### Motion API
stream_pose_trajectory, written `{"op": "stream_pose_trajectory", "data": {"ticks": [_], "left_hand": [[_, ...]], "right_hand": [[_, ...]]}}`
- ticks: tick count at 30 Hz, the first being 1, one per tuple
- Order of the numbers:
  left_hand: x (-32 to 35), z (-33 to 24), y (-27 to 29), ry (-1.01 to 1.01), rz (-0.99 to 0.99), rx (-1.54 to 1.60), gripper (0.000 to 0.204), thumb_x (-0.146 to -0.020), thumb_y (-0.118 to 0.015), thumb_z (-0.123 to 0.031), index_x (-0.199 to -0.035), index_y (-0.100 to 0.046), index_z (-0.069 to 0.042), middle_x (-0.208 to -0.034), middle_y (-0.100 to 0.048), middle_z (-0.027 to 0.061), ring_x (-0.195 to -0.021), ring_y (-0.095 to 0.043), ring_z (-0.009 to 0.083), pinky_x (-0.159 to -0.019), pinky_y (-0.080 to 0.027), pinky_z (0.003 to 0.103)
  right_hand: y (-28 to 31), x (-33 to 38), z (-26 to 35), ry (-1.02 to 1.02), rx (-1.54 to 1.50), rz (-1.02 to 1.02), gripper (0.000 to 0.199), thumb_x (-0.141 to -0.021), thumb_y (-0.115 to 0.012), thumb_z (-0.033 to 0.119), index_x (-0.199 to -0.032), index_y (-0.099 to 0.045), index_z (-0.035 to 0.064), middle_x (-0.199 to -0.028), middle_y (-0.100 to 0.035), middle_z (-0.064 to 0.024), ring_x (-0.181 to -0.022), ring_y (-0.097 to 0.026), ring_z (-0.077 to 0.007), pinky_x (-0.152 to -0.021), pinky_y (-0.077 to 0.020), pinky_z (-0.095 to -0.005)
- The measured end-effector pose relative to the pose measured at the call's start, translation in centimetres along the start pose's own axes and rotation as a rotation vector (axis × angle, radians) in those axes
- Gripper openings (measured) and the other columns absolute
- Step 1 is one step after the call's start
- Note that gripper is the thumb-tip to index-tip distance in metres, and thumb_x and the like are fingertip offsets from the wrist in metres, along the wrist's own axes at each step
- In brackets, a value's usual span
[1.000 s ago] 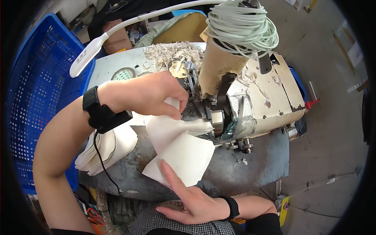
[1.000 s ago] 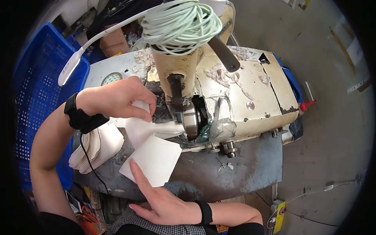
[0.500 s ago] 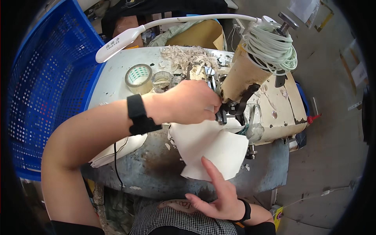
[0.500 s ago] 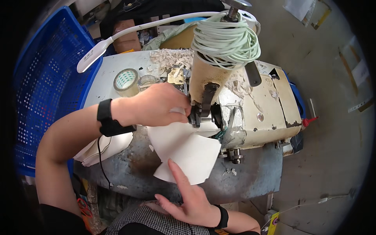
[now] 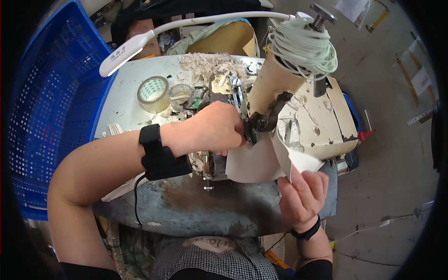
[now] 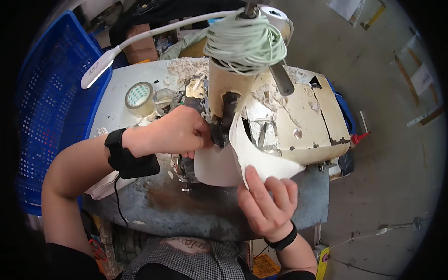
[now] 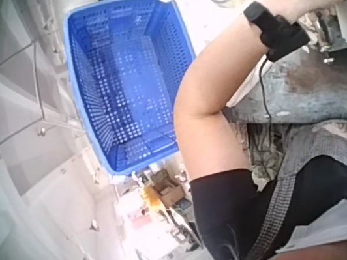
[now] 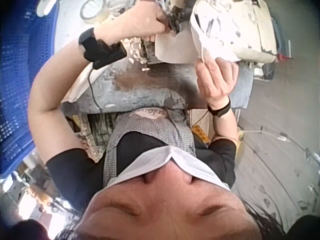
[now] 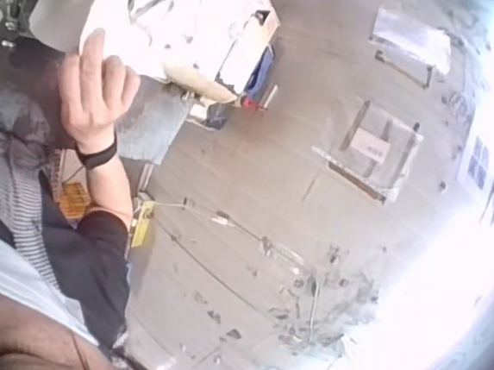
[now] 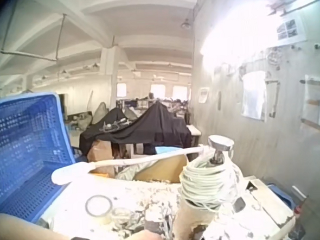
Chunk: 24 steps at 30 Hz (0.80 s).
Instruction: The person operates a sewing machine to stitch white shoe parts. They pick up individual pieces from a stack, align them under the machine's needle, and sew them. The person occasionally applies glue to the machine's mechanism and stacks the finished pieces on the table.
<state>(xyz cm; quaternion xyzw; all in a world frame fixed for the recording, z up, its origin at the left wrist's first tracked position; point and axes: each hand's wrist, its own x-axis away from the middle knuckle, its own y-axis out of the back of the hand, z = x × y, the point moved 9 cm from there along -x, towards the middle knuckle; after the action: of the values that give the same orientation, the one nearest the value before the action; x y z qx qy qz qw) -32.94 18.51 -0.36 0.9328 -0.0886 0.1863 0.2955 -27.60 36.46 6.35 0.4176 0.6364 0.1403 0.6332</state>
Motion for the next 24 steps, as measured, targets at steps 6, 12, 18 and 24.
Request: {"op": "stream_pose_trajectory", "data": {"ticks": [6, 12, 18, 24], "left_hand": [[-0.2, 0.1, -0.7, 0.089, 0.076, -0.064, 0.021, -0.083, -0.059, -0.012, -0.082, -0.068, 0.006, -0.065, -0.066, 0.0085, -0.053, -0.062, 0.0121, -0.049, -0.052, 0.025], [5.4, -0.5, -8.0, 0.141, 0.487, 0.169, 0.058, -0.095, -0.048, -0.048, -0.122, -0.053, 0.003, -0.094, -0.065, 0.0133, -0.070, -0.066, 0.0152, -0.060, -0.055, 0.026], [6.6, 1.4, -7.5, 0.116, 0.225, 0.590, 0.032, -0.095, -0.056, -0.032, -0.100, -0.062, 0.000, -0.063, -0.060, 0.0036, -0.049, -0.055, 0.0071, -0.044, -0.043, 0.020], [6.3, 5.3, -4.2, 0.219, -0.001, 0.395, 0.028, -0.092, -0.062, -0.028, -0.086, -0.063, 0.000, -0.051, -0.052, -0.0021, -0.038, -0.043, 0.0030, -0.036, -0.032, 0.019]], "right_hand": [[0.7, -1.9, -2.6, 0.047, 0.141, -0.034, 0.010, -0.066, -0.064, 0.011, -0.076, -0.063, 0.0098, -0.102, -0.068, -0.0054, -0.080, -0.056, -0.0209, -0.074, -0.0407, -0.0352], [6.0, -1.4, -3.3, -0.167, 0.006, -0.036, 0.030, -0.052, -0.067, -0.002, -0.082, -0.069, 0.0031, -0.095, -0.067, -0.0102, -0.070, -0.059, -0.0229, -0.063, -0.0477, -0.0343], [4.7, 3.8, 1.9, -0.355, -0.661, 0.362, 0.034, -0.068, -0.068, -0.003, -0.102, -0.066, -0.0015, -0.100, -0.062, -0.0162, -0.080, -0.064, -0.0256, -0.069, -0.0532, -0.0345], [3.0, 3.0, 4.9, -0.285, -0.633, -0.024, 0.031, -0.069, -0.070, -0.005, -0.100, -0.068, -0.0055, -0.088, -0.064, -0.0167, -0.068, -0.065, -0.0236, -0.055, -0.0523, -0.0285]]}}
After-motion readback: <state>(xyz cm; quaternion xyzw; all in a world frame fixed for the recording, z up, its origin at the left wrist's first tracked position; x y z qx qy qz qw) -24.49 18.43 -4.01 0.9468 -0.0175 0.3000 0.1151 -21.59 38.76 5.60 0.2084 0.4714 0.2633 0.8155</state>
